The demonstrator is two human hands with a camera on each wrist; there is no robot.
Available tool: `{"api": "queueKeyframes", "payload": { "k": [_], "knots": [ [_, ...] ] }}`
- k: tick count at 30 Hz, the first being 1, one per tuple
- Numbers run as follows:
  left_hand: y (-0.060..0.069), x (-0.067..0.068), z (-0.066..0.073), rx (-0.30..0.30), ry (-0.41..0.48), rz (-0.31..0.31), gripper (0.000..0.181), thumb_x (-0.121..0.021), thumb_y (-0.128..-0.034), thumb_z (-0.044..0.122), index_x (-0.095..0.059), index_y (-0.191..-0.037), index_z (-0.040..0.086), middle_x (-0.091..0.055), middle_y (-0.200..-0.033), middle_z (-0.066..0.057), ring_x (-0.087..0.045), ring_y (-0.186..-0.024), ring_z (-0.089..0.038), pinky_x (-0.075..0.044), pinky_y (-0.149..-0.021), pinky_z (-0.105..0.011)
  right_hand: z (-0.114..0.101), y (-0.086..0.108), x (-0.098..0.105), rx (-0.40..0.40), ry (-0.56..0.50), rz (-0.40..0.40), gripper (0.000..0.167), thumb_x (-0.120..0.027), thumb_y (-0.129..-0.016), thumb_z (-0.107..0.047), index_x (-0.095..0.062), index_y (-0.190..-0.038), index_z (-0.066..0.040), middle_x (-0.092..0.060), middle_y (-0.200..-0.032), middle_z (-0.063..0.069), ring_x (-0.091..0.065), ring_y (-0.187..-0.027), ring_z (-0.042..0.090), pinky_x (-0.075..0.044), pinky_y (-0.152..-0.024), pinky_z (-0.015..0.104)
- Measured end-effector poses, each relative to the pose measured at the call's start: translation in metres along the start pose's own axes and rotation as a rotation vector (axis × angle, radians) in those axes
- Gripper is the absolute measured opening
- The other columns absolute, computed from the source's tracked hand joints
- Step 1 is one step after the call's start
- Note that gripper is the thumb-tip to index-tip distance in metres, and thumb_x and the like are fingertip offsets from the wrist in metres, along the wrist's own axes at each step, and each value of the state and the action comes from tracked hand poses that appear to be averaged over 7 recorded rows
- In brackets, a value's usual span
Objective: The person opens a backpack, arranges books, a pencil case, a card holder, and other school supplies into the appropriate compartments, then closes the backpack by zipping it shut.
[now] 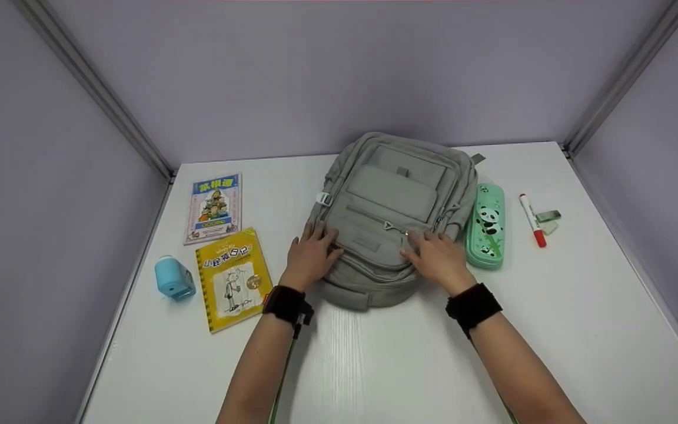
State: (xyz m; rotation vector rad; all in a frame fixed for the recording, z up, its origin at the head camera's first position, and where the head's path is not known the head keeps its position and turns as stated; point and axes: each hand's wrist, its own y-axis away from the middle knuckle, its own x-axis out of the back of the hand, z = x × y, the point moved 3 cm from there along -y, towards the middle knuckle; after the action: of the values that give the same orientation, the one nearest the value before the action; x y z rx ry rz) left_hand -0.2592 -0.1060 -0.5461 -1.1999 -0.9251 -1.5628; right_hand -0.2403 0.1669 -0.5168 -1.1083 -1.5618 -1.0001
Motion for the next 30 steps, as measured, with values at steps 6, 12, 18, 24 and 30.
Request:
{"api": "queueKeyframes", "payload": {
  "k": [6, 12, 18, 24, 30],
  "knots": [
    [0.012, -0.007, 0.003, -0.018, -0.014, 0.01, 0.051, -0.053, -0.1012, 0.041, -0.049, -0.146, 0.018, -0.038, -0.151, -0.02, -0.024, -0.142, -0.042, -0.043, -0.1, -0.048, 0.001, 0.002, -0.01, 0.002, 0.031, -0.013, 0.056, -0.052, -0.099, -0.05, -0.052, -0.144, -0.018, -0.042, -0.145, 0.025, -0.034, -0.132, 0.052, -0.028, -0.103, 0.065],
    [0.032, -0.009, 0.013, -0.013, -0.061, -0.02, 0.052, -0.054, -0.1004, 0.042, -0.048, -0.147, 0.02, -0.043, -0.146, -0.023, -0.032, -0.137, -0.047, -0.05, -0.089, -0.05, 0.009, 0.005, -0.018, 0.054, 0.048, -0.019, 0.053, -0.057, -0.097, -0.049, -0.057, -0.14, -0.019, -0.04, -0.148, 0.024, -0.031, -0.134, 0.052, -0.027, -0.104, 0.066],
    [0.051, -0.011, 0.026, -0.01, -0.137, 0.071, 0.05, -0.059, -0.0973, 0.042, -0.056, -0.14, 0.017, -0.051, -0.134, -0.032, -0.045, -0.123, -0.055, -0.055, -0.073, -0.051, 0.015, 0.0, -0.023, 0.131, 0.025, -0.023, 0.051, -0.059, -0.095, -0.048, -0.058, -0.139, -0.021, -0.038, -0.15, 0.02, -0.027, -0.138, 0.049, -0.027, -0.105, 0.065],
    [0.063, -0.009, 0.038, -0.004, -0.214, 0.124, 0.05, -0.062, -0.095, 0.042, -0.059, -0.136, 0.015, -0.058, -0.122, -0.034, -0.054, -0.114, -0.052, -0.055, -0.076, -0.052, 0.019, -0.01, -0.023, 0.161, -0.005, -0.047, 0.049, -0.062, -0.094, -0.047, -0.059, -0.138, -0.024, -0.037, -0.153, 0.015, -0.024, -0.141, 0.044, -0.029, -0.101, 0.069],
    [0.077, -0.012, 0.05, -0.03, -0.339, 0.183, 0.05, -0.063, -0.0936, 0.044, -0.062, -0.132, 0.013, -0.066, -0.107, -0.031, -0.062, -0.109, -0.042, -0.044, -0.095, -0.055, 0.02, -0.019, -0.02, 0.216, -0.003, -0.076, 0.051, -0.065, -0.092, -0.045, -0.058, -0.139, -0.025, -0.037, -0.153, 0.014, -0.023, -0.142, 0.043, -0.026, -0.102, 0.07]
  ]
}}
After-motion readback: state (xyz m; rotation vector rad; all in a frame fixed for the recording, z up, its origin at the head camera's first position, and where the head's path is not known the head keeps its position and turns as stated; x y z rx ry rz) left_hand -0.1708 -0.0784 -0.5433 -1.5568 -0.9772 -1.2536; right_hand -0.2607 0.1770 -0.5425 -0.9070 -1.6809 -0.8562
